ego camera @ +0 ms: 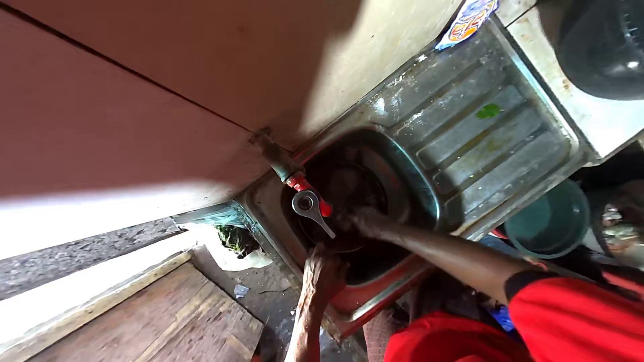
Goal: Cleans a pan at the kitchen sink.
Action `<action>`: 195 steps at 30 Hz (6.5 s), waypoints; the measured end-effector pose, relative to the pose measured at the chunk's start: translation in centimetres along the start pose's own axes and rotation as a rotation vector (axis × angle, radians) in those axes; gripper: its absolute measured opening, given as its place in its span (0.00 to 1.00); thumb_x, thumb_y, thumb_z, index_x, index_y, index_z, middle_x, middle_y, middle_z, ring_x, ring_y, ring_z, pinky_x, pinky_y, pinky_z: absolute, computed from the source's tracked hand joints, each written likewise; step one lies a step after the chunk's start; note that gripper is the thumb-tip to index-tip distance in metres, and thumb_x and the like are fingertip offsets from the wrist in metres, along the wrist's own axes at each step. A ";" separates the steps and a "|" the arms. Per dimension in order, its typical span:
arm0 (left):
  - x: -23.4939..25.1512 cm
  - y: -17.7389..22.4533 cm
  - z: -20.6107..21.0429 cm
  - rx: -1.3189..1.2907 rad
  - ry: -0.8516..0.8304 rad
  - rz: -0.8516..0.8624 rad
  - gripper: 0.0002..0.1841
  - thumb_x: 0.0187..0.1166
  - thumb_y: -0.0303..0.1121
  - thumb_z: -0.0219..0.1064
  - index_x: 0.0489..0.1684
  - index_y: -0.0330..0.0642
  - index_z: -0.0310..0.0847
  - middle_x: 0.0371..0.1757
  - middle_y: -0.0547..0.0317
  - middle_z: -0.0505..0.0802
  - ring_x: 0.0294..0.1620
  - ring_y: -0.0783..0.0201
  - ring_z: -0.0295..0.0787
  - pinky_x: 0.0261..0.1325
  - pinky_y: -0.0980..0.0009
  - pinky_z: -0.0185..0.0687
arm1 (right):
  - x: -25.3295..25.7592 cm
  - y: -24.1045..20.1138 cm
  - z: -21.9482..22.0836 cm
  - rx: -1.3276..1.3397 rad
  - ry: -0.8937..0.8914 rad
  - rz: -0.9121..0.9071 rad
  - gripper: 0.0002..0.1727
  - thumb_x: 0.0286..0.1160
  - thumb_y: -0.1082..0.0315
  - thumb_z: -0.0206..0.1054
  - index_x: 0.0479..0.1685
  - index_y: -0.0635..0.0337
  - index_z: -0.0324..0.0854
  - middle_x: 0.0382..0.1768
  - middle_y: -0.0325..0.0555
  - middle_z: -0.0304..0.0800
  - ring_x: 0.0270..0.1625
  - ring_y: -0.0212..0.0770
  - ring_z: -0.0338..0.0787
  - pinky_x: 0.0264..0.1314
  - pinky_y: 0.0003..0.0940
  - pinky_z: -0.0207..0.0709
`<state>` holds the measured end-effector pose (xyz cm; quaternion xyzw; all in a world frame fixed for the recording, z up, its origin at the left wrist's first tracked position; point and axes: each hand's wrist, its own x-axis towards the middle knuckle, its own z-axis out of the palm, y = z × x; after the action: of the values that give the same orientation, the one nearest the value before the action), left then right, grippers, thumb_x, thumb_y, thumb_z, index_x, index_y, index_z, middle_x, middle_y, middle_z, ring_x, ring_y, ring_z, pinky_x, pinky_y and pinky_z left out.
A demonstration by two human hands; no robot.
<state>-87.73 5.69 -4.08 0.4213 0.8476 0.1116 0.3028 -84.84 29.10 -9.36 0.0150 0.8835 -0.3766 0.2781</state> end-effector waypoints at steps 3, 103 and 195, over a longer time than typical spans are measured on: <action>0.0 0.2 -0.3 -0.015 -0.007 -0.002 0.22 0.78 0.53 0.59 0.20 0.49 0.87 0.40 0.63 0.94 0.57 0.54 0.87 0.65 0.52 0.79 | 1.5 4.3 -5.0 -0.277 0.199 0.007 0.21 0.86 0.70 0.59 0.75 0.52 0.81 0.80 0.54 0.76 0.80 0.57 0.77 0.80 0.56 0.75; 0.3 2.9 -1.9 -0.130 0.039 -0.076 0.18 0.75 0.52 0.67 0.27 0.49 0.92 0.44 0.60 0.95 0.61 0.55 0.87 0.76 0.55 0.75 | 0.5 -1.2 -2.3 0.085 -0.131 0.137 0.24 0.76 0.49 0.71 0.64 0.54 0.88 0.64 0.56 0.90 0.69 0.59 0.87 0.73 0.68 0.76; -4.5 5.8 -1.6 -0.802 0.593 -0.908 0.18 0.67 0.27 0.77 0.56 0.40 0.89 0.40 0.61 0.98 0.38 0.69 0.96 0.49 0.64 0.95 | 5.3 -4.5 -0.1 0.069 0.376 0.087 0.27 0.79 0.62 0.71 0.78 0.57 0.77 0.74 0.62 0.79 0.74 0.62 0.82 0.75 0.59 0.78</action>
<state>-82.94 5.87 1.64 -0.1704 0.8809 0.3899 0.2073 -90.40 24.97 -8.96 0.1327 0.9051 -0.3847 0.1233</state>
